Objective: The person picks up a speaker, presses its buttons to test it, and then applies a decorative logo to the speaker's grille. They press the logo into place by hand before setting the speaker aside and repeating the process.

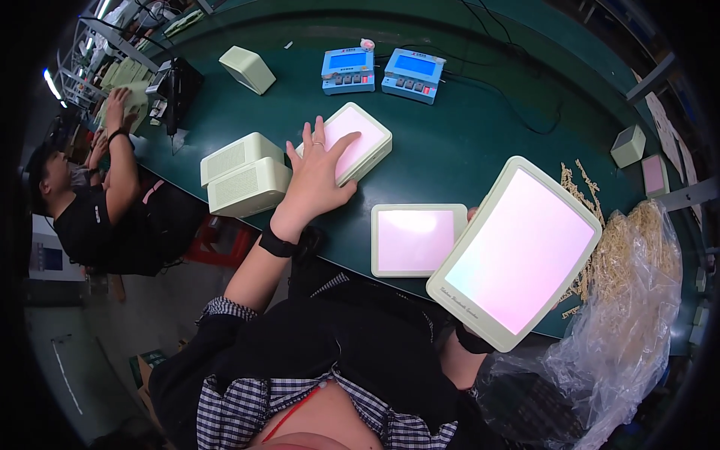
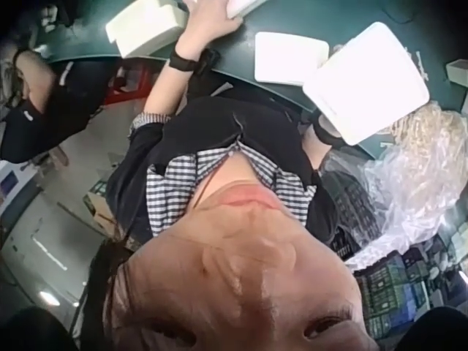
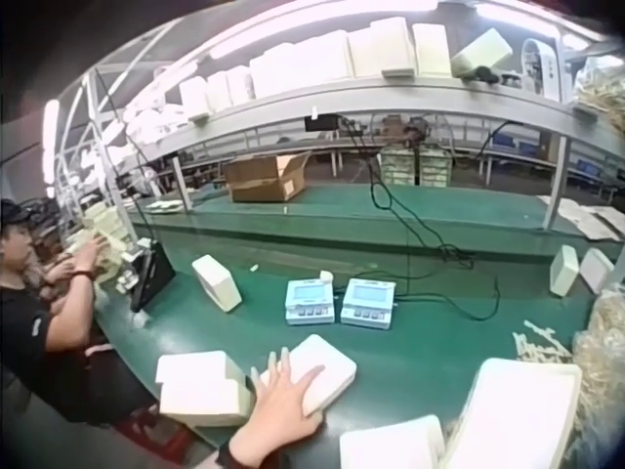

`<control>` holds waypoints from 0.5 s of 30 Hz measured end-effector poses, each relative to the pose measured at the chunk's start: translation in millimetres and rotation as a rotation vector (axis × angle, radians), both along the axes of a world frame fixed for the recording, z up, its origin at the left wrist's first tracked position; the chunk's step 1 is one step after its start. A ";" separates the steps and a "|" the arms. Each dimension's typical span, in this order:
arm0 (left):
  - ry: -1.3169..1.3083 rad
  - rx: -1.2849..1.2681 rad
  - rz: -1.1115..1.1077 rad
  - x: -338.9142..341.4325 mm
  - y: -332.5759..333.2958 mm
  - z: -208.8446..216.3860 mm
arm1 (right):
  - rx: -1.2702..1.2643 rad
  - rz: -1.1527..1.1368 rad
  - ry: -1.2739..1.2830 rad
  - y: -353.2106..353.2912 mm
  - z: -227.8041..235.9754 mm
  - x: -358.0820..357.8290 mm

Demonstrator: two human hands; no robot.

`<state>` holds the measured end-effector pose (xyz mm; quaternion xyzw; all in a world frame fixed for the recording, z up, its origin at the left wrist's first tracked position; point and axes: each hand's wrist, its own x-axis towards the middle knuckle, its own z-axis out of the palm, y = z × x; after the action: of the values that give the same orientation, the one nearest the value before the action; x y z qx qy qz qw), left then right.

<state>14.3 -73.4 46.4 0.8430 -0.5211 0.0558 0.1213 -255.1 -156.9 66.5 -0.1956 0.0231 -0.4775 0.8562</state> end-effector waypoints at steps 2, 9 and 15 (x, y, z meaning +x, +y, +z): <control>0.084 -0.046 -0.023 8.1 0.1 -0.7 | 0.005 0.048 0.027 -0.2 0.3 -4.7; 0.113 -0.072 -0.055 11.8 -1.1 -0.1 | -0.159 0.070 0.136 -8.0 -9.1 -10.8; 0.147 -0.040 -0.043 11.3 -3.3 3.9 | -0.029 0.008 0.119 -4.2 -9.1 -8.3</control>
<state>25.5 -76.7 50.3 0.8308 -0.5276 0.0016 0.1771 -263.5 -161.1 57.4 -0.2363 0.0661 -0.4620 0.8523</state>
